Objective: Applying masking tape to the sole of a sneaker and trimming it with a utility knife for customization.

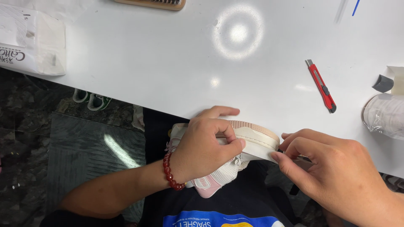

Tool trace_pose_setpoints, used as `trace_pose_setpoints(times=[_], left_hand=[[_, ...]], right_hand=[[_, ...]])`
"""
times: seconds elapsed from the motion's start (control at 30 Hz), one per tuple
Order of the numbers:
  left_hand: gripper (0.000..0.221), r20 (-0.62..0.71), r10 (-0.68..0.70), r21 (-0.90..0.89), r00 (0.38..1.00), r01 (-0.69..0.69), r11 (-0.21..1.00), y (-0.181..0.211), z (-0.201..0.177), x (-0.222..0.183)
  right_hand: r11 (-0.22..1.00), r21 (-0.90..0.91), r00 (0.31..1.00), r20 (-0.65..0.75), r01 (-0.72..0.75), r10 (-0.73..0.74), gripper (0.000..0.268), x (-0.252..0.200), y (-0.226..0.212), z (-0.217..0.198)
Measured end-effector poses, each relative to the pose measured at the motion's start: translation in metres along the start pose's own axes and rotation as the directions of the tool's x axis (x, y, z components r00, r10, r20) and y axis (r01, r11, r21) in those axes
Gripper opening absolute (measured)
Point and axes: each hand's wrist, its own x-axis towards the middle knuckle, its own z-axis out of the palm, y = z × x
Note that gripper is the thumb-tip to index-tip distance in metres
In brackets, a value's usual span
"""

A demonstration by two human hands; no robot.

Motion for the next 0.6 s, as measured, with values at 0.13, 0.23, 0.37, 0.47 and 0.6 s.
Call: trace_pose_setpoints(times=[0.13, 0.23, 0.37, 0.47, 0.6], left_hand=[[0.022, 0.122, -0.19, -0.147, 0.974, 0.207, 0.967, 0.004, 0.002, -0.002], [0.021, 0.075, -0.119, -0.068, 0.99, 0.124, 0.99, 0.008, 0.006, -0.007], [0.023, 0.019, 0.063, 0.057, 0.998, -0.064, 0.996, 0.015, 0.011, -0.013], [0.022, 0.017, 0.113, 0.076, 0.993, -0.114, 0.991, 0.018, 0.014, -0.017], [0.023, -0.007, 0.182, 0.093, 0.983, -0.181, 0.979, 0.022, 0.018, -0.022]], right_hand=[[0.996, 0.083, 1.0, -0.006, -0.011, 0.011, 0.027, -0.004, 0.005, 0.008], [0.992, 0.121, 0.999, -0.01, -0.045, 0.047, 0.025, -0.014, 0.011, 0.015], [0.952, 0.231, 0.965, -0.215, 0.202, -0.152, 0.019, -0.029, 0.023, 0.027], [0.917, 0.279, 0.936, -0.288, 0.284, -0.202, 0.017, -0.037, 0.028, 0.032], [0.91, 0.277, 0.921, -0.326, 0.308, -0.212, 0.018, -0.047, 0.032, 0.037]])
